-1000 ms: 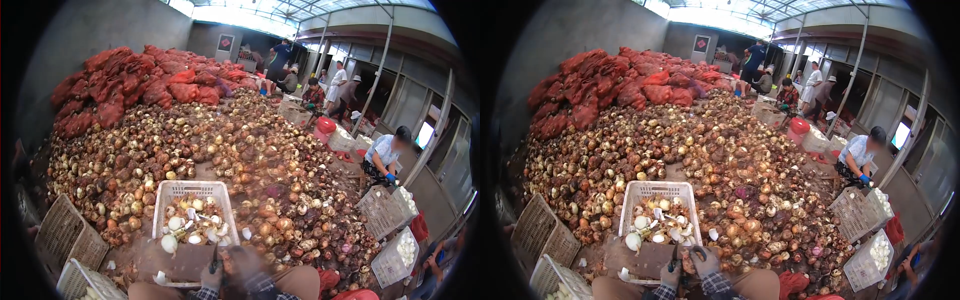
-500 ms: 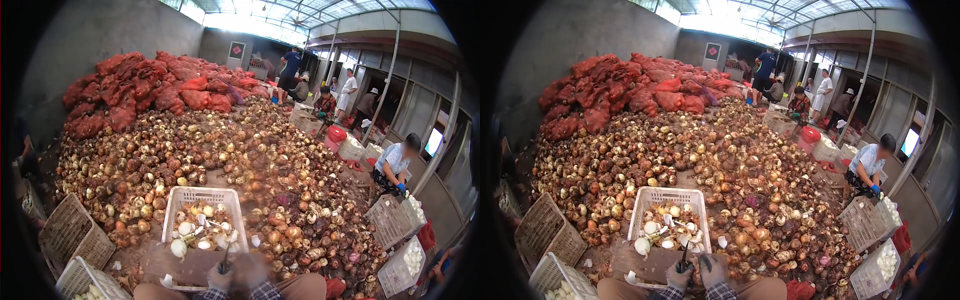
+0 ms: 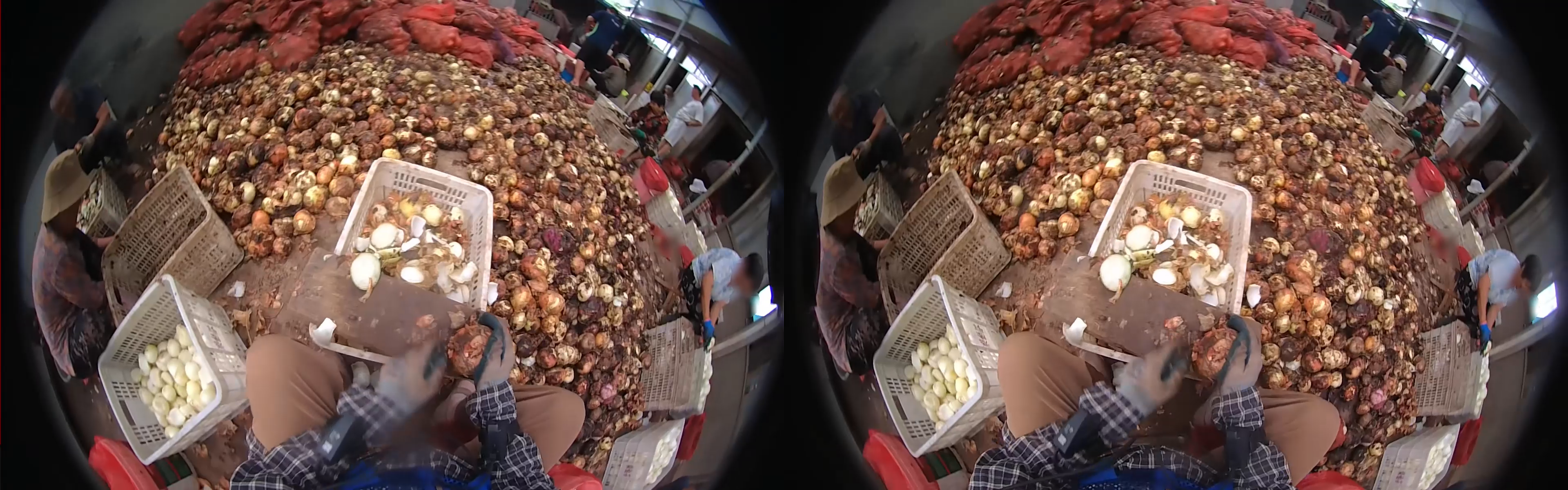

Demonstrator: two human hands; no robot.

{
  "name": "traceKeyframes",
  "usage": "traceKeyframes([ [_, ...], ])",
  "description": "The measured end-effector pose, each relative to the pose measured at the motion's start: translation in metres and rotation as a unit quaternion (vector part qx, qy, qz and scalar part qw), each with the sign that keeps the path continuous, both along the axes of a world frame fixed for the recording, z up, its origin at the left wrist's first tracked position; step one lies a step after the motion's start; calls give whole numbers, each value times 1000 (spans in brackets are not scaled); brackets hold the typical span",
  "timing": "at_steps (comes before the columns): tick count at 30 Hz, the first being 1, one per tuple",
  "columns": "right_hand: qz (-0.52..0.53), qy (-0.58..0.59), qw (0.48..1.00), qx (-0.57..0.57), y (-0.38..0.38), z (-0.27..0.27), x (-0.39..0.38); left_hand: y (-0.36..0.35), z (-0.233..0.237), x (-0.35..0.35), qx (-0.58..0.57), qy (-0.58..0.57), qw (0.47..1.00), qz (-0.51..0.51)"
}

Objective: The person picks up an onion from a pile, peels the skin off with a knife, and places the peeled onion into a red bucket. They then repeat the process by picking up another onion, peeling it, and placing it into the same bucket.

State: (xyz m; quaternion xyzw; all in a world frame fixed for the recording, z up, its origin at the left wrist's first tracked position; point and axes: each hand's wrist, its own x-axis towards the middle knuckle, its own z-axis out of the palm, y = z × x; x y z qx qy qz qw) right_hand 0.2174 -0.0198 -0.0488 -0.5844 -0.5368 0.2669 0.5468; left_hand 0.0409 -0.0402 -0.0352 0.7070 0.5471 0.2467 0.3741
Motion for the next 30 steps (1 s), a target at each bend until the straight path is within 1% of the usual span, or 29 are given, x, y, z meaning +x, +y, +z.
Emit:
traceKeyframes([
  [2,4,12,1000,-1,0,4,-2,-17,9,4,-24,29,998,-43],
  [3,23,72,997,21,0,-1,-4,-21,12,5,-36,43,996,-67],
  [6,18,86,996,11,-2,-3,-3,-23,1,4,37,94,991,-91],
  [7,14,80,997,8,-2,-3,-2,-14,5,3,15,110,989,-95],
  [9,6,66,998,4,-3,-1,-1,-8,-11,4,-85,4,996,33],
  [10,4,61,998,2,-3,0,-1,-6,-25,3,-137,-49,985,95],
  [12,7,55,998,-1,-3,2,-2,-7,-45,3,-85,-72,990,90],
  [14,11,61,998,-9,-4,3,-3,-10,3,-7,-48,-30,998,24],
  [15,12,68,998,-12,-4,3,-2,-12,19,-3,-77,100,991,-37],
  [18,16,119,993,-24,-2,0,-3,-25,7,5,-1,59,997,-56],
  [19,7,115,993,-27,-2,1,-4,-24,6,6,-22,71,993,-87],
  [21,-12,109,993,-32,-5,6,-9,-22,1,8,-29,80,992,-97],
  [25,-10,63,997,-43,-3,4,-5,-14,5,7,-28,84,989,-117],
  [30,16,97,994,-38,-2,2,-7,-15,13,8,-34,77,992,-94],
])
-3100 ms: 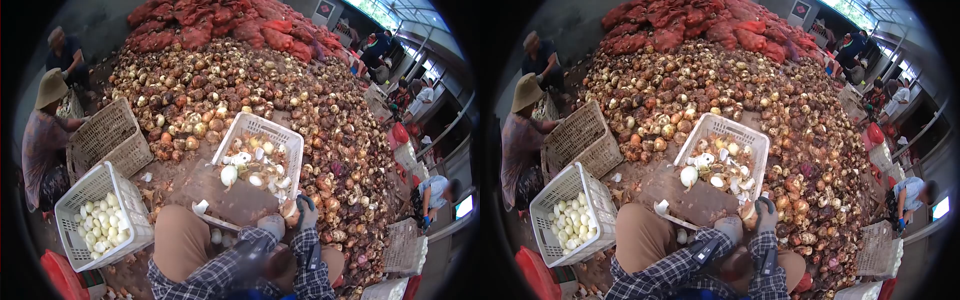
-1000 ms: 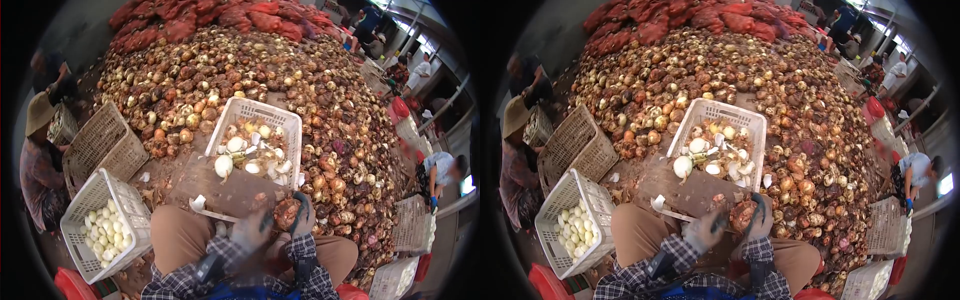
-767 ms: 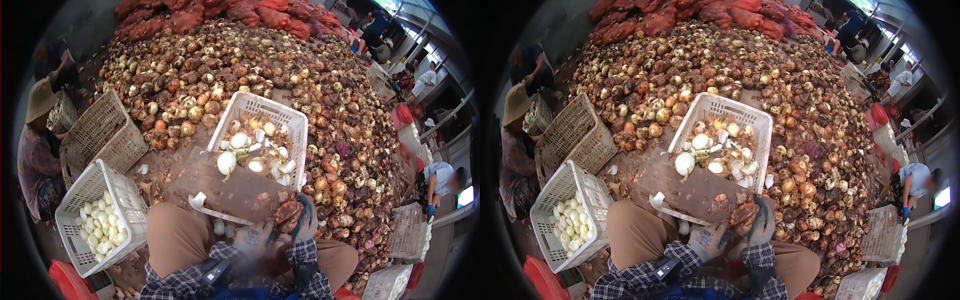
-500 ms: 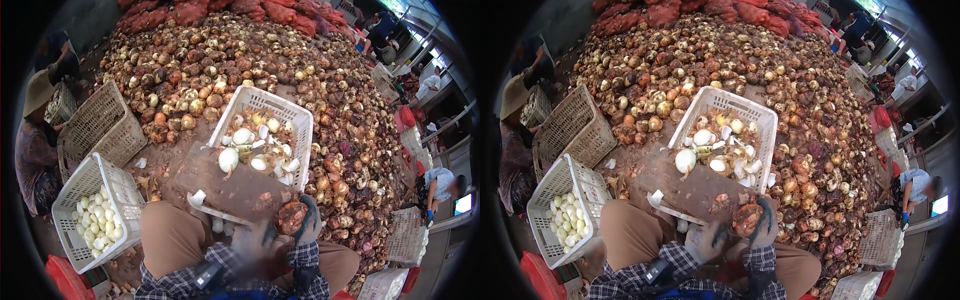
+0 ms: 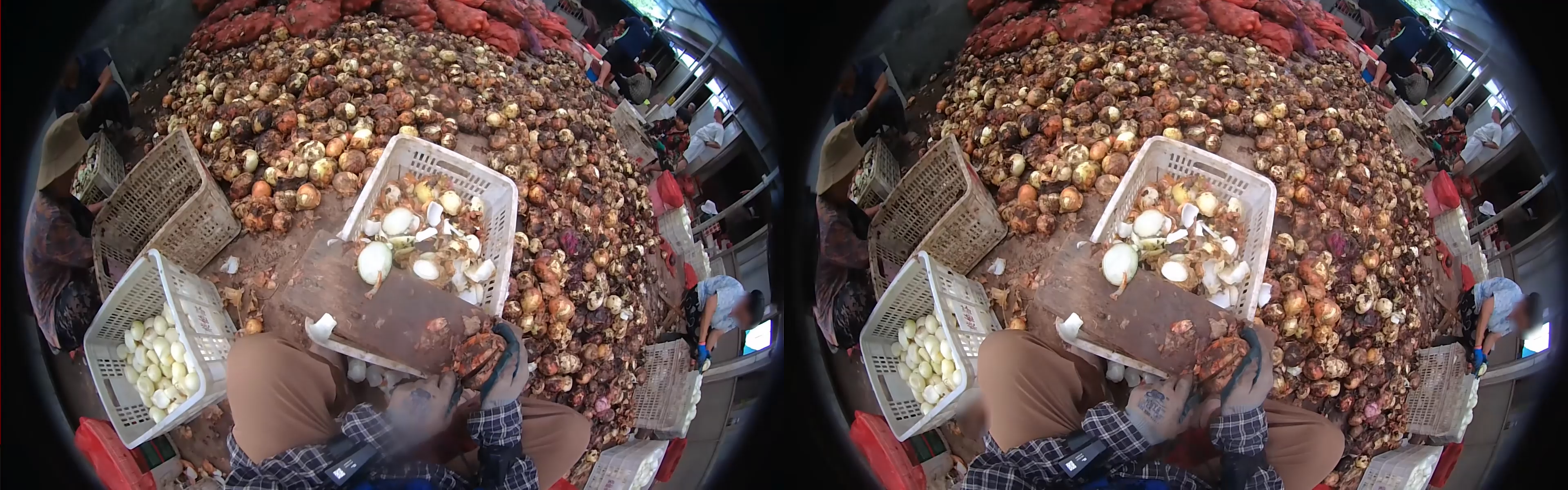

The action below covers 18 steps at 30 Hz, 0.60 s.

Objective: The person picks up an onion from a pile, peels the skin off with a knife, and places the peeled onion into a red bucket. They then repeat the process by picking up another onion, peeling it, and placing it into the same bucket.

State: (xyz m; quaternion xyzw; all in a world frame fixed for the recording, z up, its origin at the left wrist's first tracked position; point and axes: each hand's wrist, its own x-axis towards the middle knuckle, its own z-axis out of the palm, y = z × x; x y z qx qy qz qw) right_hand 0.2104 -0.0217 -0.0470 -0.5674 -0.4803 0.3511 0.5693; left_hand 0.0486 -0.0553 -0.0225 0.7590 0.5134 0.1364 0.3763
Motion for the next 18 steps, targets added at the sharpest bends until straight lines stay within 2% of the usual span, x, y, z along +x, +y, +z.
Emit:
traceKeyframes([
  [3,4,5,1000,1,0,1,-5,1,-3,0,2,5,1000,-10],
  [9,-80,-248,965,25,-3,11,-8,9,6,-2,-57,40,997,-46],
  [13,-76,-255,964,28,-4,12,-9,12,4,0,-90,59,992,-60],
  [18,-69,-283,956,28,-3,8,-6,15,-1,5,-55,32,997,-52],
])
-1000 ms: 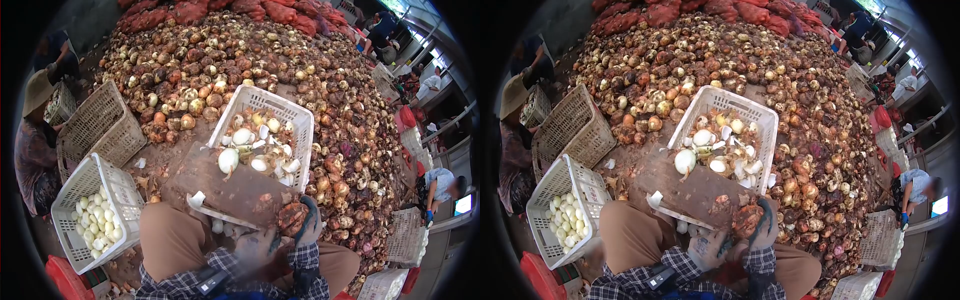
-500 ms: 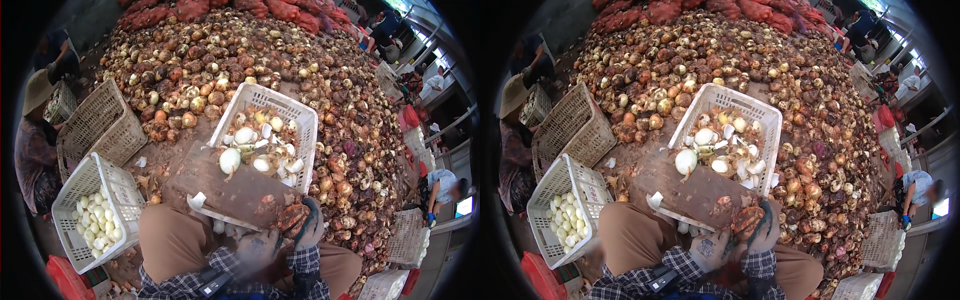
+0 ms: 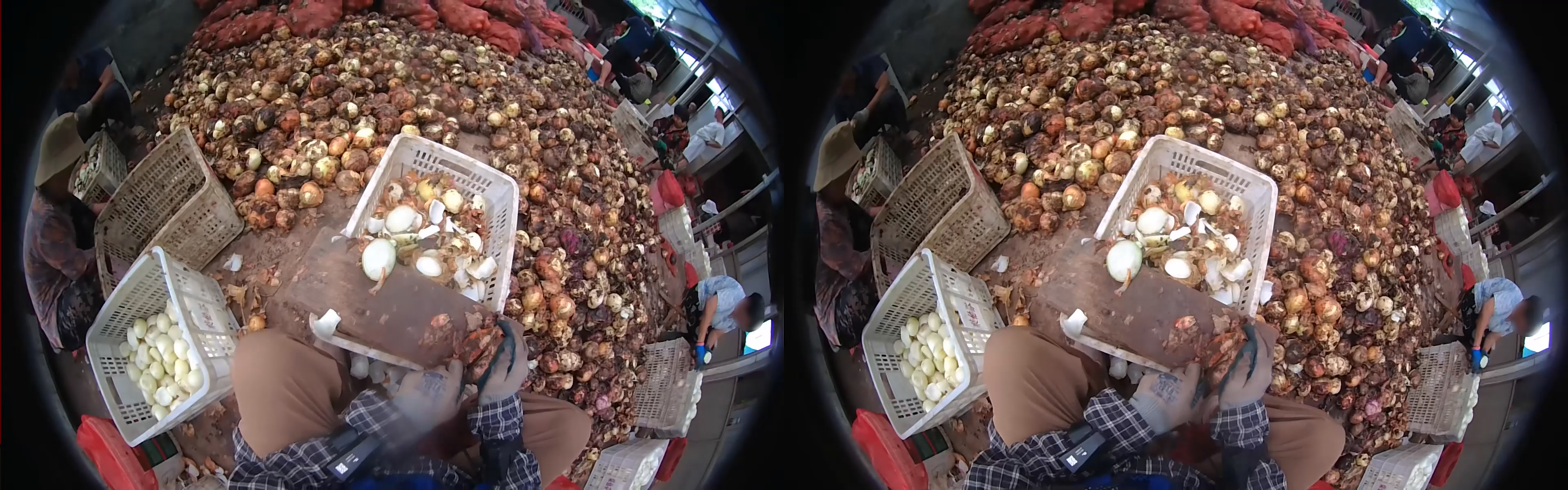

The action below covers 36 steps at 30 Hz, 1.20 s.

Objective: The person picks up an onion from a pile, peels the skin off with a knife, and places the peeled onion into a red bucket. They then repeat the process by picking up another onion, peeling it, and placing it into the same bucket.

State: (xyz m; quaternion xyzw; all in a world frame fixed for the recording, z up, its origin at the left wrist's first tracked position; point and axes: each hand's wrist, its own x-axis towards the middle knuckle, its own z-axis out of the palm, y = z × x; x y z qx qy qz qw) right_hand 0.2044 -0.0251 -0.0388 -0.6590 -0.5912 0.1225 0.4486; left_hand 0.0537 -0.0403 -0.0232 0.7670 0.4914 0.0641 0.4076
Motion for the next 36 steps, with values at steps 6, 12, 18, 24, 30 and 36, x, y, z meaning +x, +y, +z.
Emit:
traceKeyframes([
  [6,5,171,985,-33,8,-18,20,-18,-9,-1,23,-18,999,21],
  [12,14,244,966,-88,15,-23,33,-15,3,-10,-24,20,1000,1],
  [18,22,195,974,-110,23,-7,34,-7,4,-8,-2,19,1000,-9],
  [24,23,271,958,-96,22,-14,33,1,4,-3,7,17,1000,-16],
  [30,39,190,975,-112,24,-12,38,-1,-1,-1,17,33,999,-35],
  [36,41,241,953,-182,36,-12,47,9,-12,5,15,41,998,-43],
])
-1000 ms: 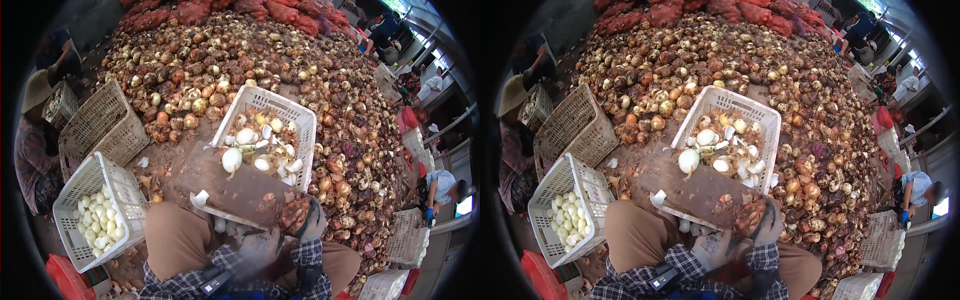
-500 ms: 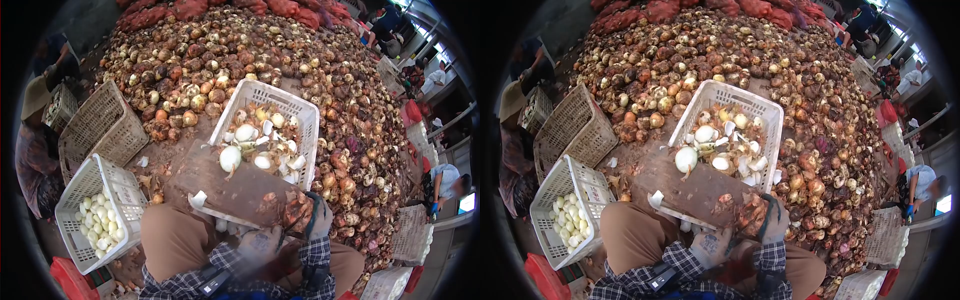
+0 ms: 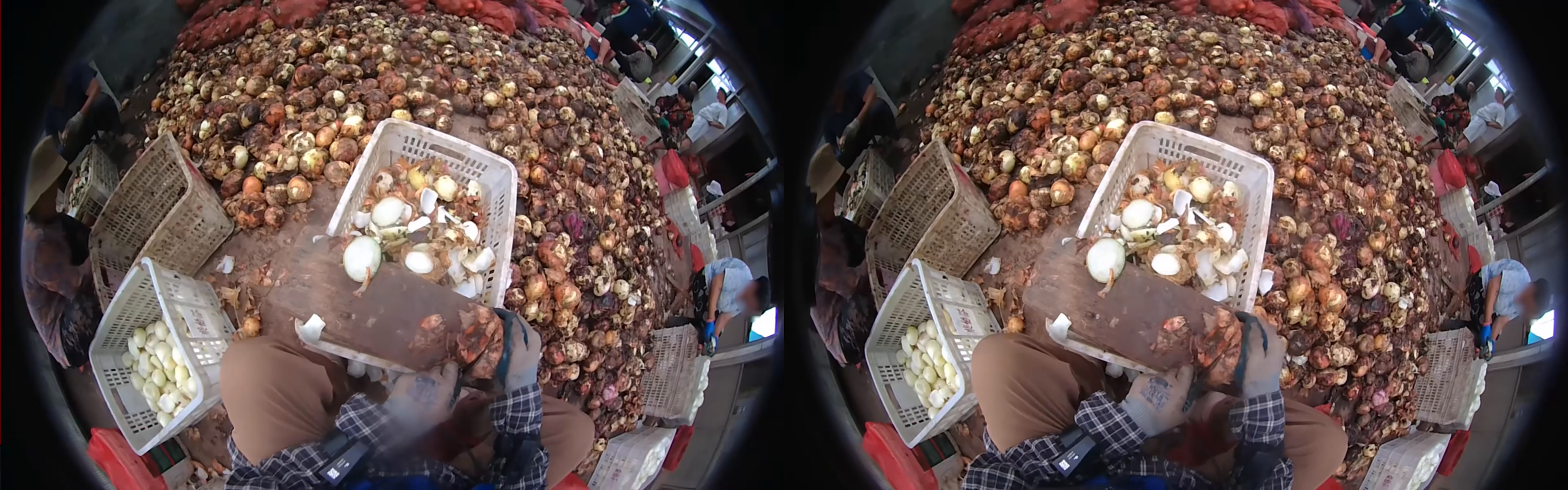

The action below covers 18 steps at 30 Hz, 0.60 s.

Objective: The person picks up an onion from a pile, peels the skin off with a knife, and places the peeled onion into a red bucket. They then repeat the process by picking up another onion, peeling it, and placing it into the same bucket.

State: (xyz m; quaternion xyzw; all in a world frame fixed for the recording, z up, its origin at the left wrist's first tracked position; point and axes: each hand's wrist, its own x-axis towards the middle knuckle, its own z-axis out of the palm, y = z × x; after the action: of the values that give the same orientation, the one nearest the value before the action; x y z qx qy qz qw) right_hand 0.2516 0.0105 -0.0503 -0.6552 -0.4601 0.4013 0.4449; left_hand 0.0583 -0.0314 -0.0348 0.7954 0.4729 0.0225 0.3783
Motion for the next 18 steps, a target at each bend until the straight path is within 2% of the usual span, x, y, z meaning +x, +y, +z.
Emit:
traceKeyframes([
  [1,-7,57,998,-33,2,2,2,3,-5,2,6,-7,1000,0],
  [4,-63,118,991,-13,3,1,-6,7,-8,6,60,-43,997,21],
  [7,-155,-68,978,123,-9,17,-31,9,-3,9,47,-22,998,32],
  [10,-151,-176,952,198,-15,6,-49,10,6,11,13,-43,998,38],
  [13,-89,-168,967,168,-13,11,-38,5,19,11,12,-34,999,35],
  [16,-60,-168,976,123,-3,13,-29,7,40,8,-54,-1,998,43],
  [18,-63,-149,983,87,3,14,-28,10,17,12,-39,-10,998,40],
])
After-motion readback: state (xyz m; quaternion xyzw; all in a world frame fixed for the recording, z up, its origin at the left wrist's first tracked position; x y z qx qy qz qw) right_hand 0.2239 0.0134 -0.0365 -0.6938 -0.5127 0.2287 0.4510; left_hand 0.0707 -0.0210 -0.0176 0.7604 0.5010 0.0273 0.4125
